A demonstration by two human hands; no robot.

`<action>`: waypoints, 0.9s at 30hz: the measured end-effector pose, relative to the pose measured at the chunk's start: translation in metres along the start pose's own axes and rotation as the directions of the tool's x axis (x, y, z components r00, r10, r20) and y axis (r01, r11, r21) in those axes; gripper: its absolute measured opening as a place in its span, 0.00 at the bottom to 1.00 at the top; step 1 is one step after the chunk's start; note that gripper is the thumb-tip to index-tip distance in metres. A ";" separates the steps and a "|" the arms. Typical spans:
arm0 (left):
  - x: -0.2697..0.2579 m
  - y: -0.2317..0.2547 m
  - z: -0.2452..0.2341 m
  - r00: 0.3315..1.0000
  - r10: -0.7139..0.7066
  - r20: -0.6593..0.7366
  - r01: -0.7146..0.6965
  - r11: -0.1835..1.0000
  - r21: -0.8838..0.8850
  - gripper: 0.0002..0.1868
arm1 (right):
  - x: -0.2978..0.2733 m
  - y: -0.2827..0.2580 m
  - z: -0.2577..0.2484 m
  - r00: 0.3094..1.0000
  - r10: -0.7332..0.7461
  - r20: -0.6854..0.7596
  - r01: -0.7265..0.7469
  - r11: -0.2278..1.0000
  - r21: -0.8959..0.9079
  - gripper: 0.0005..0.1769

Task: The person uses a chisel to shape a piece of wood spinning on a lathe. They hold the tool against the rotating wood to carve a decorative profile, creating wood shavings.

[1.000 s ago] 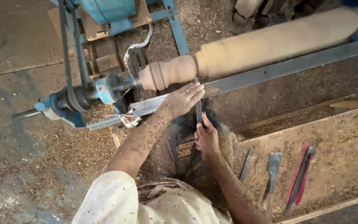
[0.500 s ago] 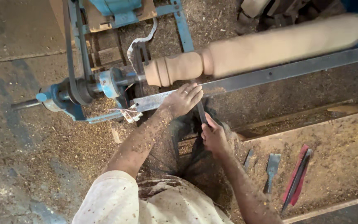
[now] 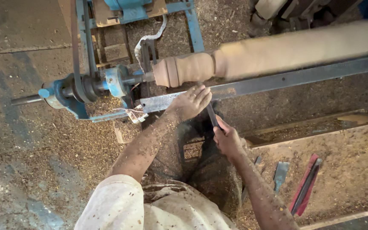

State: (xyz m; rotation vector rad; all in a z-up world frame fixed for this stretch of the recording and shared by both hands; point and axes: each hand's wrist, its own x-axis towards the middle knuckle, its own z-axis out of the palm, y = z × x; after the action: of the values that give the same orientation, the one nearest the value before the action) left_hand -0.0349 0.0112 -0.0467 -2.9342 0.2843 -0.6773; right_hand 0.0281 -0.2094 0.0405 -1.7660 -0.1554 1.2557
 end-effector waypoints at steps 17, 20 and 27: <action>0.002 -0.003 -0.014 0.997 -0.018 -0.069 0.024 0.996 0.086 0.22 | 0.015 -0.002 -0.015 0.999 0.025 0.020 -0.022 0.990 -0.143 0.31; 0.001 -0.003 -0.012 0.999 -0.036 -0.033 0.040 0.994 0.105 0.22 | 0.017 -0.009 -0.022 0.998 -0.012 0.058 0.023 0.981 -0.193 0.30; -0.009 -0.001 -0.010 0.998 -0.053 0.043 0.050 0.997 0.060 0.22 | 0.002 -0.001 -0.010 0.976 -0.211 -0.061 0.158 0.866 -0.475 0.26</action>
State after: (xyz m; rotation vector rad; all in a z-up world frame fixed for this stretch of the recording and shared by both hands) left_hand -0.0472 0.0130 -0.0411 -2.9049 0.1817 -0.6154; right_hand 0.0370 -0.2137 0.0406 -2.1674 -0.5946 1.0302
